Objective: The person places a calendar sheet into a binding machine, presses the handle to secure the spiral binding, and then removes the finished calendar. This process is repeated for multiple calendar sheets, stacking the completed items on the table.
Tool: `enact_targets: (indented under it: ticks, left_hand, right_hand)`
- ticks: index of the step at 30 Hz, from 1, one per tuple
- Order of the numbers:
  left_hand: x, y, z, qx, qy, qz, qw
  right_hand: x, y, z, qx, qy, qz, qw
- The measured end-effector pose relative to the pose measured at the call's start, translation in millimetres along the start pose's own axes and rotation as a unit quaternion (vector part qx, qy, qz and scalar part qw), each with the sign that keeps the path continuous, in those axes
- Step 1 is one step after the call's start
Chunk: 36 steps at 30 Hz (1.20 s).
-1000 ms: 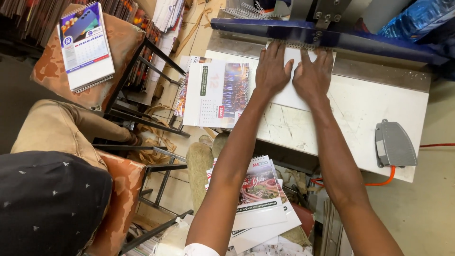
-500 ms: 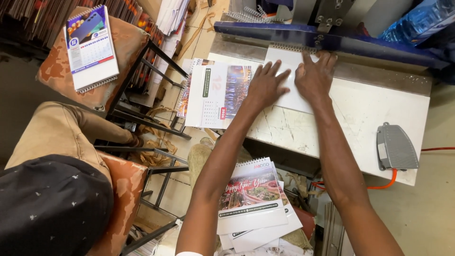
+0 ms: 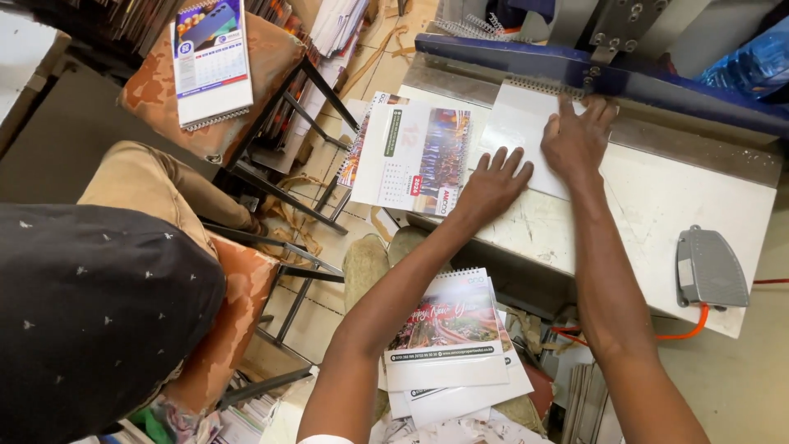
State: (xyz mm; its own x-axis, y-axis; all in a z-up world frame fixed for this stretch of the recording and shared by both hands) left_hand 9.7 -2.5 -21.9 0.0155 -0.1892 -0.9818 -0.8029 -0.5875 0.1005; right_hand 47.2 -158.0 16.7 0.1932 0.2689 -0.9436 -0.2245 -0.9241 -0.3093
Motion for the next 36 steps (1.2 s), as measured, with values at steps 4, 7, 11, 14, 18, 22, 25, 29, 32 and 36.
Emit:
enact_targets:
  ticks: [4,7,11,14,18,22,25,29,32,36]
  left_hand:
    - [7,0,3,0.017,0.023,-0.043,0.999]
    - [6,1,1,0.020,0.023,-0.038,0.999]
    - [-7,3,1,0.007,0.029,-0.027,0.999]
    - [-11,2,1,0.004,0.036,-0.019,0.999]
    - [20,-4,-5,0.011,0.062,-0.074,0.995]
    - [6,1,-1,0.012,0.087,-0.043,0.995]
    - [-9,0,2,0.020,0.059,-0.035,0.997]
    - [2,4,3,0.000,-0.015,-0.023,1.000]
    - [0,1,-5,0.002,-0.011,-0.045,0.999]
    - [8,2,-3,-0.004,-0.043,-0.048,0.998]
  right_hand:
    - [-7,-5,5,0.003,-0.006,-0.012,1.000]
    - [-17,-9,21,-0.007,-0.030,-0.036,0.999]
    - [-30,-16,68,-0.063,-0.102,-0.069,0.990]
    - [-37,1,122,-0.107,-0.168,-0.062,0.978]
    - [-67,79,176,-0.149,-0.037,-0.107,0.982]
    - [-124,145,200,-0.049,0.076,0.025,0.996]
    - [-116,170,194,0.051,-0.030,0.045,0.997]
    - [-100,178,201,0.090,-0.049,0.040,0.994]
    - [-94,186,202,0.058,0.026,0.084,0.994]
    - [-90,191,214,0.055,0.080,0.021,0.995]
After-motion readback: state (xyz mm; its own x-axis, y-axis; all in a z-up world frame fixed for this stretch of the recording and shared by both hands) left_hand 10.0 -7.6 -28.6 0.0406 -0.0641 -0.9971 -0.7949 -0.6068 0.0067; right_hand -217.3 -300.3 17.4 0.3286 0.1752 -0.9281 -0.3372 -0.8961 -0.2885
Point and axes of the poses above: each hand's wrist, its own z-axis away from the middle knuckle, its own x-axis out of the palm, y = z × x, the point moved 6 cm from there along -z, towards the middle knuckle, and after that the axes turned 4 degrees about -y, right-handed, at the moved point
